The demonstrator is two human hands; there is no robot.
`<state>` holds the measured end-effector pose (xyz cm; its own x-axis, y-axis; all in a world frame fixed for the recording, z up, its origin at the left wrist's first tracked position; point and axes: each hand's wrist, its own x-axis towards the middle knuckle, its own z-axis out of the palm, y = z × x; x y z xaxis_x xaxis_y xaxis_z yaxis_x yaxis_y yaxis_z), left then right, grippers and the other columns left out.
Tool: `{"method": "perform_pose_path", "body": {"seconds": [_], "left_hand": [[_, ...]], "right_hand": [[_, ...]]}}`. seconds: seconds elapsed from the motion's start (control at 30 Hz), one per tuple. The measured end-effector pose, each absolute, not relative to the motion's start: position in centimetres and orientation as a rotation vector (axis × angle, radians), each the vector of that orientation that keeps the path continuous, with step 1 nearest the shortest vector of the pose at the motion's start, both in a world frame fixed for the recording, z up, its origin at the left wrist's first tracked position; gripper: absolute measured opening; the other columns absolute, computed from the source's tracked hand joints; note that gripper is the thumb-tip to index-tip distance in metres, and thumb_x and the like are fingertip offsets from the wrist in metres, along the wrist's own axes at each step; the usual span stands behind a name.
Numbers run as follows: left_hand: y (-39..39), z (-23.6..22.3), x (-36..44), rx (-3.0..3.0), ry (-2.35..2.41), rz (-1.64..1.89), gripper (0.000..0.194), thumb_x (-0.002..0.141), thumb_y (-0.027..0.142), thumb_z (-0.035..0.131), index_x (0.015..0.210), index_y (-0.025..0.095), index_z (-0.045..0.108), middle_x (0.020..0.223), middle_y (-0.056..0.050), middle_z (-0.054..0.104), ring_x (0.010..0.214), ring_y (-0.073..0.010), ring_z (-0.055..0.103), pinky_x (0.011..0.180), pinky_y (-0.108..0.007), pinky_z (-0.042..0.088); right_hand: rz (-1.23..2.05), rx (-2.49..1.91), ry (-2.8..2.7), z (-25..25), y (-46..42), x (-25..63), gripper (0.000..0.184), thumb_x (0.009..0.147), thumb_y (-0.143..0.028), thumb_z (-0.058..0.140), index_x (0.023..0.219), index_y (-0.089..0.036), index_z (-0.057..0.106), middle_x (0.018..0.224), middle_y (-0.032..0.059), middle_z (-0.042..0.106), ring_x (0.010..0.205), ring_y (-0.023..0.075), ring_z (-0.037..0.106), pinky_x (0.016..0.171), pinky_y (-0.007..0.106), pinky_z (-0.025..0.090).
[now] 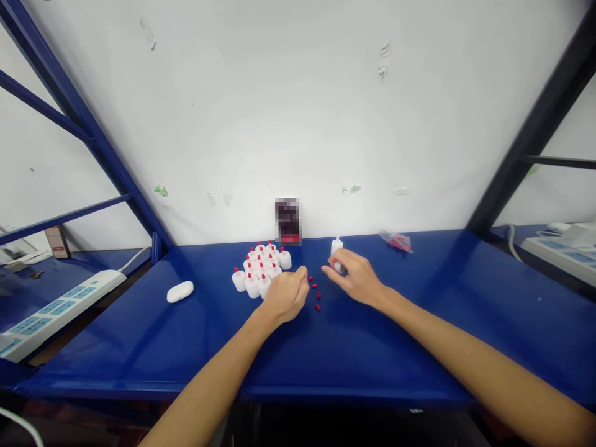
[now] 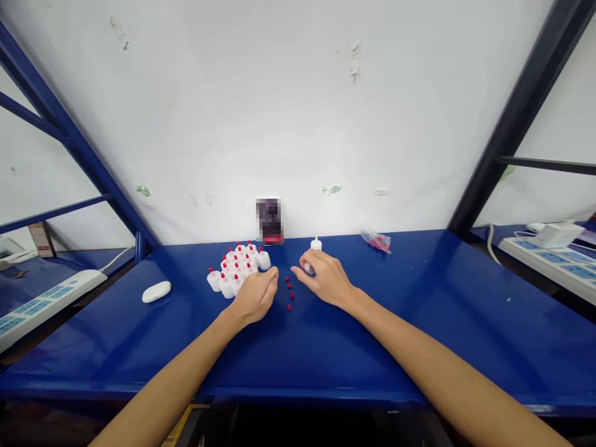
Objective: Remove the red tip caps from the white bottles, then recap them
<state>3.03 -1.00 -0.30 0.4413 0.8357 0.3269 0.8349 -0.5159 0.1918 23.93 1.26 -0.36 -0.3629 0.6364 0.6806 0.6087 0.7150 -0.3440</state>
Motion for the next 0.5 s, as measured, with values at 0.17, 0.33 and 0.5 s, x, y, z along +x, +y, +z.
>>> {"method": "perform_pose_path", "body": {"seconds": [0.17,0.33,0.5], "left_hand": [[-1.0,-0.5,3.5,2.682,1.708,0.403,0.028,0.099,0.032,0.031,0.089,0.019,0.054,0.073,-0.005,0.065,0.067,-0.0213,0.063,0.059,-0.028,0.039],[-0.7,-1.1,3.5,2.648,1.785,0.235,0.025,0.097,0.034,0.035,0.094,0.018,0.054,0.077,-0.008,0.066,0.069,-0.0233,0.065,0.059,-0.029,0.042],[-0.9,-1.2,3.5,2.621,1.776,0.268,0.024,0.096,0.038,0.038,0.105,0.019,0.05,0.08,-0.008,0.066,0.072,-0.0257,0.066,0.061,-0.031,0.044]], "right_hand": [[0.017,-1.154,-2.319,-1.7,3.5,25.9,0.034,0.097,-0.039,0.044,0.119,-0.02,0.062,0.117,0.0109,0.067,0.107,0.0271,0.06,0.093,0.043,0.047],[0.024,-1.247,-2.409,-2.9,4.5,26.3,0.046,0.097,-0.043,0.041,0.132,-0.017,0.057,0.134,0.0145,0.059,0.122,0.0315,0.055,0.099,0.048,0.046],[0.002,-1.36,-2.437,-3.0,4.6,26.5,0.054,0.098,-0.047,0.038,0.141,-0.015,0.049,0.143,0.0171,0.049,0.129,0.0345,0.049,0.102,0.052,0.044]]}}
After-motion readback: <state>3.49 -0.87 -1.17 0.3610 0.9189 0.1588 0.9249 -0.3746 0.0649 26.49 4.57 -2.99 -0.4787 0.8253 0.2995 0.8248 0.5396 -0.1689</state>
